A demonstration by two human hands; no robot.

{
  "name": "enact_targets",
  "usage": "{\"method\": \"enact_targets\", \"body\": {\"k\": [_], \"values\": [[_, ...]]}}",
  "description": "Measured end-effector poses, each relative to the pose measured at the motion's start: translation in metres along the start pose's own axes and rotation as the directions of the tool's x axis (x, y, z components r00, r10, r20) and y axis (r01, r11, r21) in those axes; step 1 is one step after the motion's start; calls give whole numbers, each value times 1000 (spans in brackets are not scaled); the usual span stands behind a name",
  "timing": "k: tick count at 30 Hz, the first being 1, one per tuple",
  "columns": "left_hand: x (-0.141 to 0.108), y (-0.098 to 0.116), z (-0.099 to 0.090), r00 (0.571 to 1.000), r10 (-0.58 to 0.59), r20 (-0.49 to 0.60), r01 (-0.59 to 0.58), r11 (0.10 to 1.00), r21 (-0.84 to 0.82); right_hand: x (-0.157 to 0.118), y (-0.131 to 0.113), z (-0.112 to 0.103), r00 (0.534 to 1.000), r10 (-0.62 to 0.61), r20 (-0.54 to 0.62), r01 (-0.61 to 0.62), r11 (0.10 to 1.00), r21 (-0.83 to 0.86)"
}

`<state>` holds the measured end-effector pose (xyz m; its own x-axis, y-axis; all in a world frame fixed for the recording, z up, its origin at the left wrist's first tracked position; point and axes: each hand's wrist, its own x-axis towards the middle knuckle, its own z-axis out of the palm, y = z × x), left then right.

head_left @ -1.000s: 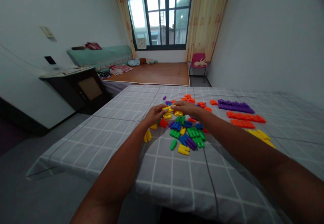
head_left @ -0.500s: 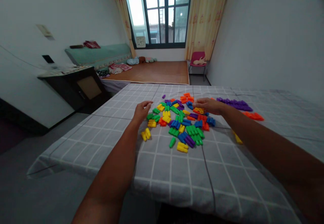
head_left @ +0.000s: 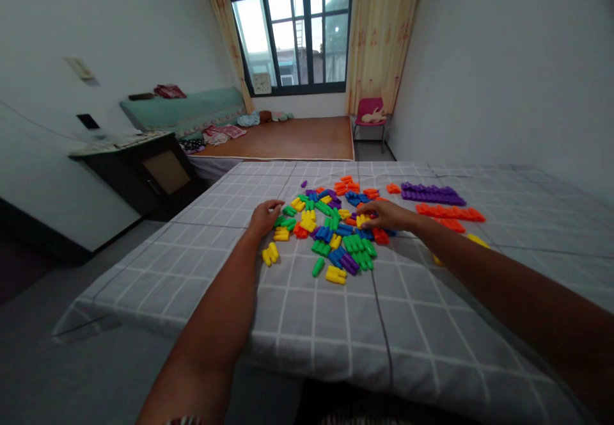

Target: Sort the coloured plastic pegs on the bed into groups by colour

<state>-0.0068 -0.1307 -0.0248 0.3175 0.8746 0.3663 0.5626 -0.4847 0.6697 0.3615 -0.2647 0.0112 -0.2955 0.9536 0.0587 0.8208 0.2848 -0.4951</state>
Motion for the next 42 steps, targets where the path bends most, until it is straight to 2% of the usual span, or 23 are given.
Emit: {"method": "enact_targets", "body": {"k": [3, 7, 10, 13, 16, 18, 21, 23, 31, 42], "values": [[2, 6, 8, 995, 69, 78, -66, 997, -48, -6, -5, -10, 994, 53, -92, -48, 997, 53], [5, 13, 18, 966, 185, 179, -166, 979, -117, -34, 0, -52, 974, 155, -165, -109, 960, 257], [8, 11, 20, 964, 179, 195, -162, 982, -98, -75, 21, -87, 945, 248, -211, -178, 936, 303], [11, 5, 18, 962, 147, 229, -138, 989, -54, -120, 53, -103, 910, 347, -228, -294, 926, 236], [13, 3, 16, 961, 116, 251, -122, 992, 10, -158, 83, -98, 894, 397, -208, -357, 911, 205], [13, 2, 16, 962, 110, 249, -123, 992, 36, -177, 97, -91, 881, 403, -248, -364, 912, 189], [14, -1, 16, 964, 107, 244, -124, 991, 53, -198, 107, -83, 864, 388, -320, -342, 920, 190], [14, -2, 16, 966, 96, 241, -115, 991, 65, -207, 108, -79, 869, 373, -324, -328, 926, 185], [10, 8, 14, 973, 60, 224, -80, 993, 81, -209, 109, -67, 909, 321, -267, -302, 947, 111], [10, 10, 13, 966, 56, 251, -72, 996, 56, -210, 105, -81, 928, 339, -155, -331, 940, 79]]}}
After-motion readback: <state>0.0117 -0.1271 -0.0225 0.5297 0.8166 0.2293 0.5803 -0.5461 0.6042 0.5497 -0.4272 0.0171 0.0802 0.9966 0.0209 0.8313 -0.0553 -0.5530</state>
